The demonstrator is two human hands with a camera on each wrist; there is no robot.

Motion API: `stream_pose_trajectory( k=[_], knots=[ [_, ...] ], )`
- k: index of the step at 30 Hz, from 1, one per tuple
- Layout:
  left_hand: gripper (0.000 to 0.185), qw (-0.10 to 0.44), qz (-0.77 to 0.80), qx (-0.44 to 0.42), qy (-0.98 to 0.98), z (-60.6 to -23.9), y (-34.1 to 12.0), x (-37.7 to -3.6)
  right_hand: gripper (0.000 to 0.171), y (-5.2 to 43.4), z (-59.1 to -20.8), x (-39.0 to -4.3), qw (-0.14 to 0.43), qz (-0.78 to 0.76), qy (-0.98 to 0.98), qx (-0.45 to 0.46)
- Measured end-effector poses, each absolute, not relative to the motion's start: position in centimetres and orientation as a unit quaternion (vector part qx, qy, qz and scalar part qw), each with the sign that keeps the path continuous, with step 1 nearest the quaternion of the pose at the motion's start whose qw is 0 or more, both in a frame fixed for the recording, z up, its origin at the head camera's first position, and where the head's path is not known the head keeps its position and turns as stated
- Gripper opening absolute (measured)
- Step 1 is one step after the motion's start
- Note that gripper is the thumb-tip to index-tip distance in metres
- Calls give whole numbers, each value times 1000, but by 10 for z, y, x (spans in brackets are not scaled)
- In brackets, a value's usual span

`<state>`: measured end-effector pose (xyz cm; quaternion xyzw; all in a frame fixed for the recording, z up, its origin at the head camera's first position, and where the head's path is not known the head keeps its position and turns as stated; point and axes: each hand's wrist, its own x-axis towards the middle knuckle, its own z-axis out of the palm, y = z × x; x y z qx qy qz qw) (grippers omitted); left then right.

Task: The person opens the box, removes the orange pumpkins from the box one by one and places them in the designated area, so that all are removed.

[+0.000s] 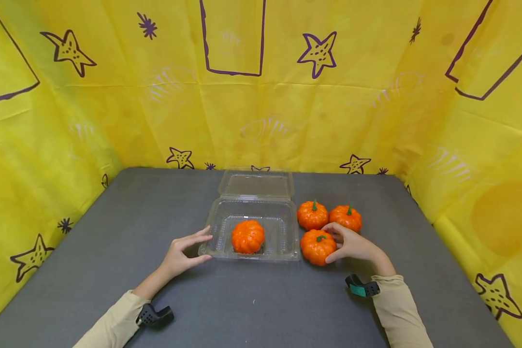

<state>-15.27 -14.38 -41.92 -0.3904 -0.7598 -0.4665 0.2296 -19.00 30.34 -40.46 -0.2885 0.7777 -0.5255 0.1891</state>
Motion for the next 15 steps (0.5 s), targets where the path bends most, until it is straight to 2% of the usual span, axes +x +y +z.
stream_pose_trajectory(
  k=[15],
  knots=[
    [49, 231, -470, -393, -756, -419, -143, -153, 66, 299, -406, -190, 170, -499, 807, -266]
  ],
)
